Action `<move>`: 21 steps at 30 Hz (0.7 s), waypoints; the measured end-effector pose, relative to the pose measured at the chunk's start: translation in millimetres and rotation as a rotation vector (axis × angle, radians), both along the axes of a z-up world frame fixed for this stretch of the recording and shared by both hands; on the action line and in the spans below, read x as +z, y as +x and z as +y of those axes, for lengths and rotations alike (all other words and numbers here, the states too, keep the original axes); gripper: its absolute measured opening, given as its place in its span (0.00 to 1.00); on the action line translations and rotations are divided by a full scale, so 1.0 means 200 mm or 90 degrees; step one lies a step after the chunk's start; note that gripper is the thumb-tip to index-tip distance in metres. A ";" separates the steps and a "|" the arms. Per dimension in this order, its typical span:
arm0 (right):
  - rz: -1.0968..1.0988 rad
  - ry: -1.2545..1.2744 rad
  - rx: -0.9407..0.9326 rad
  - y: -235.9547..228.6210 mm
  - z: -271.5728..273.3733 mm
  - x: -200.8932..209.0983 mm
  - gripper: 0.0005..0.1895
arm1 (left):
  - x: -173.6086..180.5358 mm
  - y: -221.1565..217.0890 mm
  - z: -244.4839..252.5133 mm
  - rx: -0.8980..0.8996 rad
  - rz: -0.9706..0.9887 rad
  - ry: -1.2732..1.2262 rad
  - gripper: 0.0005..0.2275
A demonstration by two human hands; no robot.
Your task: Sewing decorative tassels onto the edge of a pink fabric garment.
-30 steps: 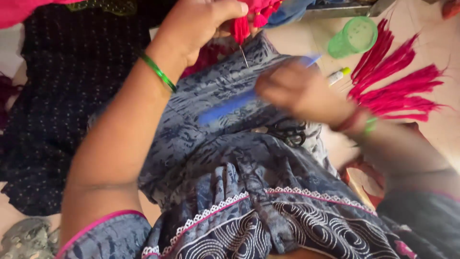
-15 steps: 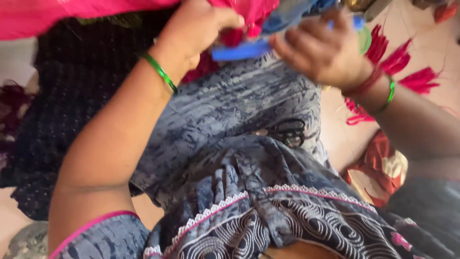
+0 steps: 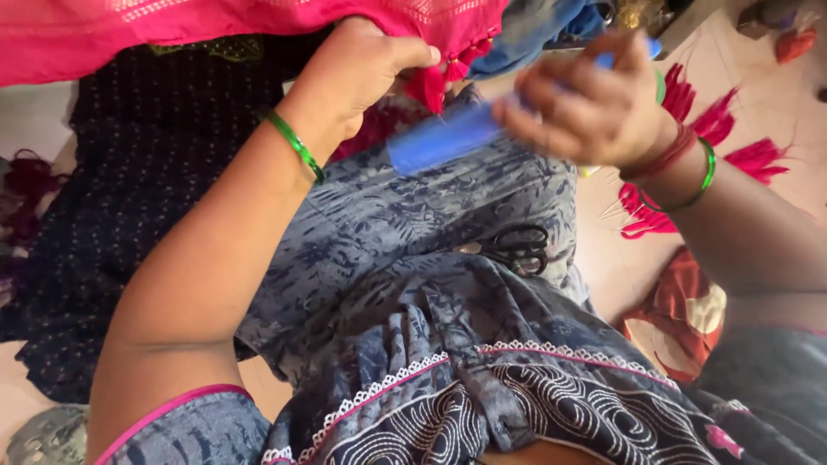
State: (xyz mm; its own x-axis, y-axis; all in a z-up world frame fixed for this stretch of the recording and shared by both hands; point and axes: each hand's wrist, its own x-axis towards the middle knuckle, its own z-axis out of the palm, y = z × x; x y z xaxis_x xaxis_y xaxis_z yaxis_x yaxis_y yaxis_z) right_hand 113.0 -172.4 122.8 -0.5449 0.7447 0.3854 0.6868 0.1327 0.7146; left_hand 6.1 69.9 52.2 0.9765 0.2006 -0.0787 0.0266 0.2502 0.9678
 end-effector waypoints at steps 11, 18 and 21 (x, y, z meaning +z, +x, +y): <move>0.033 -0.051 0.024 0.04 -0.02 -0.03 0.15 | -0.01 0.00 0.01 -0.033 -0.005 -0.023 0.08; 0.068 -0.006 -0.081 0.12 -0.02 -0.12 0.17 | -0.05 0.02 0.01 0.023 -0.028 0.145 0.09; 0.101 -0.048 -0.055 0.12 -0.04 -0.19 0.17 | 0.01 -0.03 -0.02 0.009 -0.022 0.068 0.08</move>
State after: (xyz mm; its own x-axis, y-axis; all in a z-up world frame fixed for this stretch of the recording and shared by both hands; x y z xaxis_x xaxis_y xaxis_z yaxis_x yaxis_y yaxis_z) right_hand 137.6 -180.3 85.1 -0.4143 0.8164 0.4023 0.8014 0.1176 0.5865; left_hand 0.4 66.4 54.6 0.9752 0.2200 -0.0229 -0.0097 0.1460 0.9892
